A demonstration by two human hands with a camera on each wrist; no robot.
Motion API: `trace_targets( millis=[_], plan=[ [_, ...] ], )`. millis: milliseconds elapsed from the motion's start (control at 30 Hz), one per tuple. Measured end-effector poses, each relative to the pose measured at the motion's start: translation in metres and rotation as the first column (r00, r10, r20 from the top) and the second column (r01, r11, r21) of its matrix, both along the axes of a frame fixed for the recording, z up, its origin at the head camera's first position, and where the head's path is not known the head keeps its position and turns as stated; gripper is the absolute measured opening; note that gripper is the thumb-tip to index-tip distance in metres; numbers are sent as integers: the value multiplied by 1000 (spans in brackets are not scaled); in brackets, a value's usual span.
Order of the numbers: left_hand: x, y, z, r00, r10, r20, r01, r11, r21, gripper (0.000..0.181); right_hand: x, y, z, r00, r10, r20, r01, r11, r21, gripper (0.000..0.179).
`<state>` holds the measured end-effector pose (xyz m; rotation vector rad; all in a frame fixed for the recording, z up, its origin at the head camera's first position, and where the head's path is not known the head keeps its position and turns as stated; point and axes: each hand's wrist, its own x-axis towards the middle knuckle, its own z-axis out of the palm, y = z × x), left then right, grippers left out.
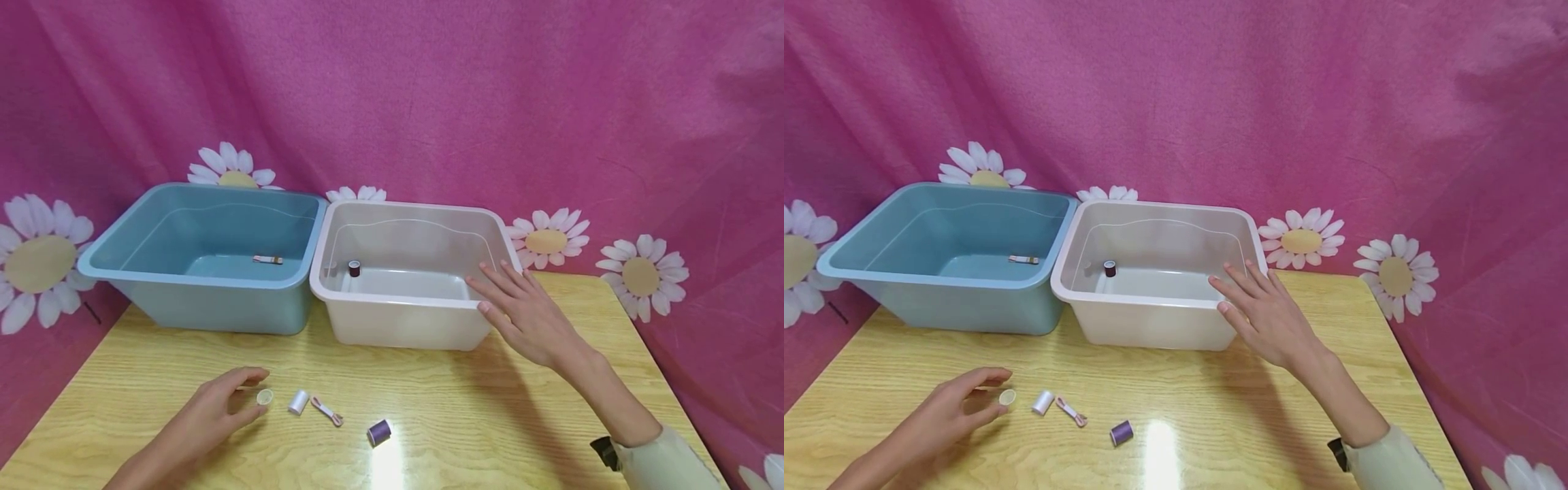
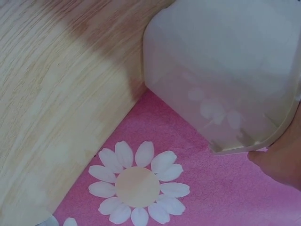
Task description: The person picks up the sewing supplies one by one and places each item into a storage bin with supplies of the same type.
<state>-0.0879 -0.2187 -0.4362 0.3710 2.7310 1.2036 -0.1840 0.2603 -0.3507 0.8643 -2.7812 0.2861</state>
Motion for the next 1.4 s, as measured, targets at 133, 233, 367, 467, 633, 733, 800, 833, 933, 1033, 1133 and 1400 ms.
trace_targets(
  millis=[133, 233, 367, 467, 633, 733, 800, 833, 933, 1033, 1133, 1400],
  plan=[
    [2, -1, -6, 1000, 16, -19, -16, 1000, -8, 47, 0, 0, 0, 1000, 3, -3, -3, 1000, -3, 48],
    [4, 0, -9, 998, 20, -57, -21, 1000, -18, 44, 0, 0, -1, 1000, 7, -10, -7, 1000, -6, 48],
    [4, 1, -11, 998, 36, -60, -36, 999, 1, 41, 0, 0, -2, 1000, 10, -14, -10, 1000, -8, 47],
    [5, 1, -14, 998, 49, -33, -48, 998, 32, 41, -1, 0, -2, 1000, 13, -24, -13, 1000, -5, 47],
    [5, -1, -20, 999, 45, -28, -43, 997, 61, 41, -2, -1, -2, 999, 18, -35, -18, 1000, -4, 47],
    [5, -1, -23, 998, 46, -33, -44, 998, 53, 39, -2, -1, -3, 999, 15, -28, -16, 1000, -12, 47],
    [4, -1, -23, 998, 47, -34, -45, 998, 52, 39, -2, -1, -3, 1000, 16, -26, -16, 1000, -15, 46],
    [3, -1, -24, 998, 49, -32, -48, 998, 48, 39, -2, -1, -3, 999, 16, -28, -16, 1000, -16, 46],
    [2, -1, -24, 998, 49, -29, -48, 998, 40, 39, -1, 0, -3, 999, 13, -31, -13, 1000, -19, 46],
    [2, 0, -24, 998, 44, -33, -43, 998, 39, 39, -1, 0, -3, 999, 16, -33, -16, 1000, -24, 45],
    [1, 1, -25, 999, 33, -35, -32, 999, 38, 39, 0, 0, -2, 999, 21, -30, -22, 999, -29, 45],
    [-1, 5, -26, 999, 35, -34, -34, 999, 26, 38, 0, 0, -1, 1000, 16, -19, -17, 1000, -22, 45]
  ],
)
